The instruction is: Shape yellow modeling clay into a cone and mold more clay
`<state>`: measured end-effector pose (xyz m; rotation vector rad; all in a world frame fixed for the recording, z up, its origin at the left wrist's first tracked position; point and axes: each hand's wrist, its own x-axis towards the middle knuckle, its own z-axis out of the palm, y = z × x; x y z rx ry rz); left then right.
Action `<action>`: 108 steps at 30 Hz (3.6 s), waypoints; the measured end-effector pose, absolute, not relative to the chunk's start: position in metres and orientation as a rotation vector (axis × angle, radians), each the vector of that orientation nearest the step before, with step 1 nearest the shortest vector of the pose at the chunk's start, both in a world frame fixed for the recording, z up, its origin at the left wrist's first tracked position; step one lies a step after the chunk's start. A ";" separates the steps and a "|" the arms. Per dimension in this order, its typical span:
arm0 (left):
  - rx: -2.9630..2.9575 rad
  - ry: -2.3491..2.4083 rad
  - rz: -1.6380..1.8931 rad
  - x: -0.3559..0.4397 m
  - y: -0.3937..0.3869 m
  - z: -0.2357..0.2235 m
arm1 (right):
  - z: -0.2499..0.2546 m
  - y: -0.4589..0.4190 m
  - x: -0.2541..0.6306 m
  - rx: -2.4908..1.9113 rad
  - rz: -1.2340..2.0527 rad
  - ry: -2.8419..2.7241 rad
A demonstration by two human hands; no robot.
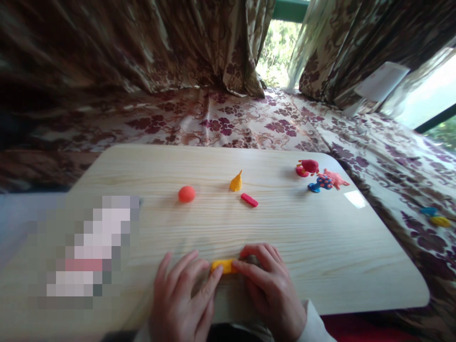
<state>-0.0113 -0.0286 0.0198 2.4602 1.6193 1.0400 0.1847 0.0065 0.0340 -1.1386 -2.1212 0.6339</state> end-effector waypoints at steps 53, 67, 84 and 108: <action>2.476 1.695 1.069 -0.017 -0.012 0.002 | 0.031 0.004 0.171 -1.031 0.183 -2.251; 2.176 1.771 1.205 -0.007 -0.015 0.001 | 0.036 0.007 0.158 -0.966 0.135 -2.265; 2.415 1.750 1.051 -0.017 -0.011 0.006 | 0.034 0.003 0.171 -1.053 0.143 -2.249; 2.482 1.713 1.016 -0.019 -0.011 0.008 | 0.036 0.010 0.180 -1.243 0.423 -2.183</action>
